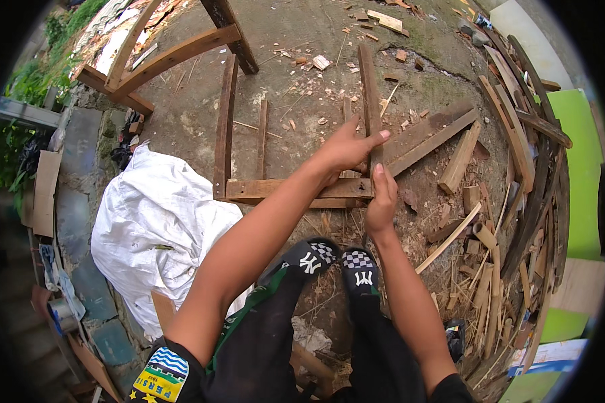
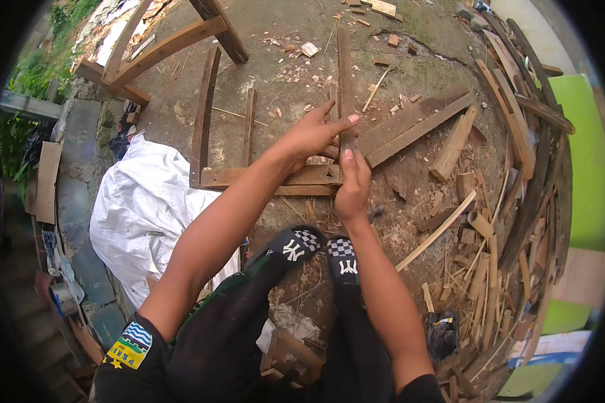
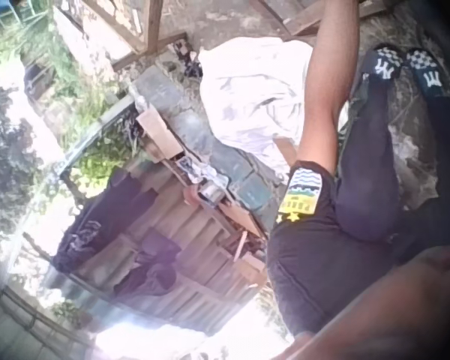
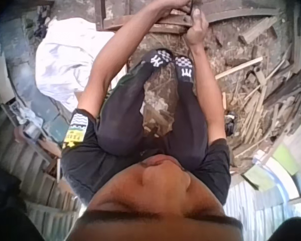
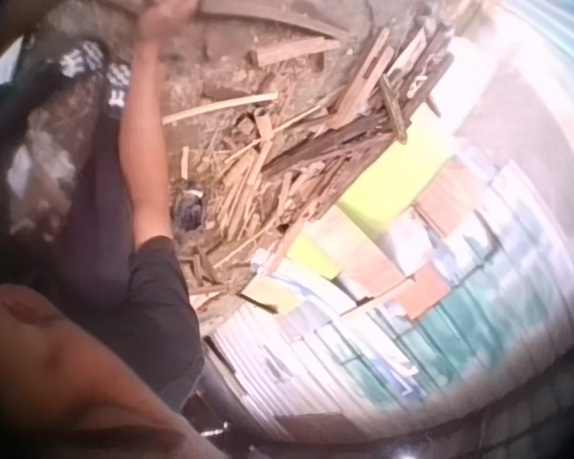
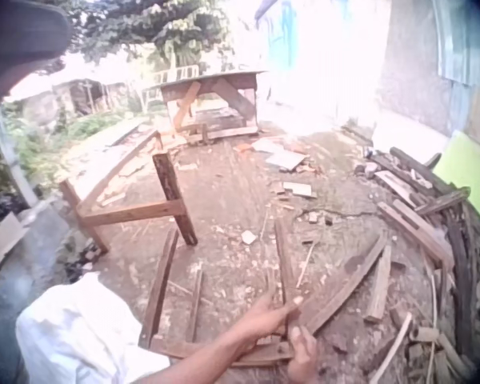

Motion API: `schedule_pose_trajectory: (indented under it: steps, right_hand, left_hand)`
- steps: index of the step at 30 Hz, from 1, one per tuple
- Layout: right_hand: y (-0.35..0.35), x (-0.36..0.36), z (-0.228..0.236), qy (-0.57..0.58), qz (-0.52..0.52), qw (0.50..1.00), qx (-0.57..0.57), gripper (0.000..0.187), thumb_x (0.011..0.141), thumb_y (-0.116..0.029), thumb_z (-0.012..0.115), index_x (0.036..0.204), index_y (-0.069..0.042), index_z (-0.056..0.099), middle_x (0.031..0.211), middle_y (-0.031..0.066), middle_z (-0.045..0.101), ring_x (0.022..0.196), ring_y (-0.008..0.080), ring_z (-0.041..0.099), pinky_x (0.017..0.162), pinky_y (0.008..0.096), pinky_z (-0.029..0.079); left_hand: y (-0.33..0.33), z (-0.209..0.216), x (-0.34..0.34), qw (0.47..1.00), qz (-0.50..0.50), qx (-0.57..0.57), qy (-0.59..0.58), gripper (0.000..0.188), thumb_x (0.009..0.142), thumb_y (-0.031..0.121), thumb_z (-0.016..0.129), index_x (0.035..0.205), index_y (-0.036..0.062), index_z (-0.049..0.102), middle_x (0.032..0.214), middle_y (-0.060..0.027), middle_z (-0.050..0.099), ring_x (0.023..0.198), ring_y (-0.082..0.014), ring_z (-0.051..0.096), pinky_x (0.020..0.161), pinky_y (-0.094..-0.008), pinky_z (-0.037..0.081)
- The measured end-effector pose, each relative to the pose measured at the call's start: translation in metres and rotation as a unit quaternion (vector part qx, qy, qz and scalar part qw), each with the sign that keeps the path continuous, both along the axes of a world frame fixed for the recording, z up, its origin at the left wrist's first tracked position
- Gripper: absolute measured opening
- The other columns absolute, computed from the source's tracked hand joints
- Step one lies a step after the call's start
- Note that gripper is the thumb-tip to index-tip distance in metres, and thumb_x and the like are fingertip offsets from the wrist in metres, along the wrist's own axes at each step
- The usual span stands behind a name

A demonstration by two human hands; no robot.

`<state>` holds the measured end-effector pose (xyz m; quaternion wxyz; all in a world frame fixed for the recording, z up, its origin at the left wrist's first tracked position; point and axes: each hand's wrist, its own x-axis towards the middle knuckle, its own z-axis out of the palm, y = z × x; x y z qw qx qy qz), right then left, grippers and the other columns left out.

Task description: The person assembles a wooden frame by aligning planks and driving nails with a hammer. They repeatedly position the pieces, insert nails, and strike them until the frame is secured.

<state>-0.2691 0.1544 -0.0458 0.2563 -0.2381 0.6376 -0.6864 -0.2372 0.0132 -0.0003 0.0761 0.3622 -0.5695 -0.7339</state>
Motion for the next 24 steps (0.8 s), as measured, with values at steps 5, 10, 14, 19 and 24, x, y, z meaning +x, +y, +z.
schedule_pose_trajectory:
  steps: [5,10,14,19,24]
  right_hand:
    - [0.019,-0.017,-0.029,-0.146,0.074,0.982,-0.096,0.049,0.114,-0.034,0.04,0.137,0.006,0.055,0.121,0.0101,0.064,0.114,0.0193,0.058,0.103,0.0322,0.043]
    - [0.055,-0.022,-0.026,0.155,0.206,0.964,0.07,0.061,0.102,-0.031,0.066,0.147,0.005,0.048,0.137,0.0188,0.06,0.13,0.0322,0.055,0.114,0.0414,0.038]
    - [0.064,-0.038,-0.034,0.205,0.226,0.947,0.105,0.045,0.087,-0.008,0.077,0.128,0.001,0.061,0.121,0.0239,0.067,0.112,0.0437,0.065,0.097,0.0467,0.05]
    - [0.053,-0.036,-0.026,0.232,0.227,0.939,0.113,0.037,0.087,-0.005,0.075,0.121,0.002,0.064,0.111,0.0242,0.07,0.105,0.0452,0.068,0.09,0.047,0.054]
    - [0.054,-0.04,-0.026,0.226,0.236,0.938,0.117,0.035,0.09,-0.008,0.074,0.122,0.002,0.063,0.114,0.0247,0.07,0.107,0.0456,0.068,0.091,0.0471,0.054]
  left_hand:
    - [0.003,-0.002,-0.004,0.998,-0.051,0.025,0.027,0.072,0.097,0.009,0.073,0.157,-0.0048,0.036,0.116,-0.013,0.073,0.099,-0.0177,0.071,0.076,-0.0343,0.06]
    - [-0.001,-0.013,0.004,0.999,-0.037,0.003,0.039,0.069,0.097,0.009,0.073,0.154,-0.0056,0.039,0.113,-0.0121,0.074,0.097,-0.0178,0.07,0.079,-0.0338,0.061]
    - [0.006,0.001,0.0,0.998,-0.044,0.038,0.02,0.07,0.097,0.01,0.073,0.155,-0.0058,0.038,0.114,-0.0124,0.072,0.095,-0.0191,0.071,0.08,-0.0346,0.062]
    - [-0.001,0.004,0.005,0.998,-0.029,0.041,0.022,0.077,0.097,0.013,0.074,0.158,-0.0076,0.032,0.116,-0.0153,0.07,0.093,-0.0219,0.073,0.076,-0.0344,0.063]
    - [0.001,0.015,0.005,0.999,-0.02,0.038,0.028,0.078,0.098,0.012,0.071,0.158,-0.0115,0.026,0.112,-0.0174,0.072,0.089,-0.0251,0.076,0.074,-0.0348,0.064]
